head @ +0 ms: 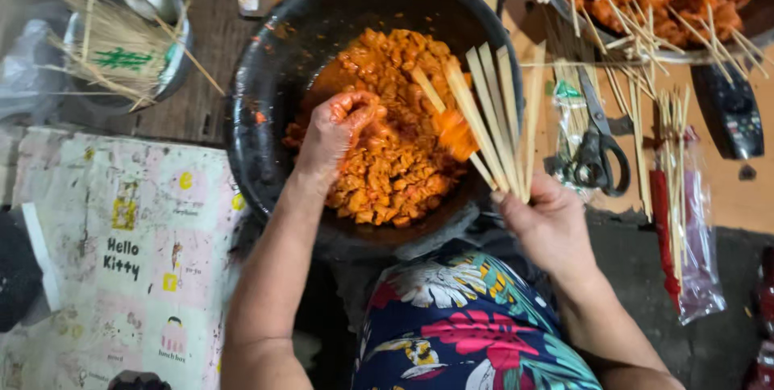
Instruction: The person skewers pieces of marinated meat from a large black bowl onto wooden sticks by hand. They place the finished skewers into metal bowls and trays.
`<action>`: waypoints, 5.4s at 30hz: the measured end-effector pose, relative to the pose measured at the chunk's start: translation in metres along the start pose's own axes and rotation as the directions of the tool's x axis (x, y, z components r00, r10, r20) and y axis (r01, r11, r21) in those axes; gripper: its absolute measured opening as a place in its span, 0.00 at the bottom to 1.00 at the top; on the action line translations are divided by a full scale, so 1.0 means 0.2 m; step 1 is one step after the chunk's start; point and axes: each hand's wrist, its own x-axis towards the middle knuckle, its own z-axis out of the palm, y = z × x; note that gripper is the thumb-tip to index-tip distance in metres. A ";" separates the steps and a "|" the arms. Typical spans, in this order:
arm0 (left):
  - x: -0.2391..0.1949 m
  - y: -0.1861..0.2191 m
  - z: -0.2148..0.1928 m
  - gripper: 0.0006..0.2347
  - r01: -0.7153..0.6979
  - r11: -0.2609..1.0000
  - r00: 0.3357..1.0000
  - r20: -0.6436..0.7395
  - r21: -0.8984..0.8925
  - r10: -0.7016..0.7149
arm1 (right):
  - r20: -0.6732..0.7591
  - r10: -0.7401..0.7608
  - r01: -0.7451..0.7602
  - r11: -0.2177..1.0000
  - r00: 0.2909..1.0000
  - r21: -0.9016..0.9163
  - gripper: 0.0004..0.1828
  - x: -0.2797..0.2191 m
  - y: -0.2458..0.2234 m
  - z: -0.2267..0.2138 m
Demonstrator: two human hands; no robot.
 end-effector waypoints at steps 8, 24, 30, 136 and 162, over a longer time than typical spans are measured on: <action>-0.07 0.13 0.10 0.11 -0.125 0.897 0.979 -0.197 -0.424 0.043 | 0.180 -0.104 0.122 0.988 0.978 -0.095 0.10 -0.01 0.09 0.11; -0.30 -0.01 0.15 0.16 -0.517 0.762 0.854 -0.172 -0.391 0.491 | 0.215 0.020 -0.031 0.998 0.976 0.047 0.08 -0.03 0.10 0.27; -0.29 -0.02 0.14 0.16 -0.452 0.891 0.888 -0.126 -0.052 0.443 | 0.226 -0.185 0.193 0.981 0.956 -0.015 0.09 0.00 0.00 0.27; 0.55 -0.36 0.30 0.07 -0.461 -0.077 0.870 0.468 0.884 0.154 | -0.027 0.089 -0.065 0.874 0.996 0.481 0.06 0.10 0.08 -0.15; 0.17 -0.01 0.09 0.13 0.065 0.988 0.992 0.113 -0.141 -0.049 | -0.037 0.068 -0.057 0.970 0.997 0.238 0.04 0.03 0.03 -0.10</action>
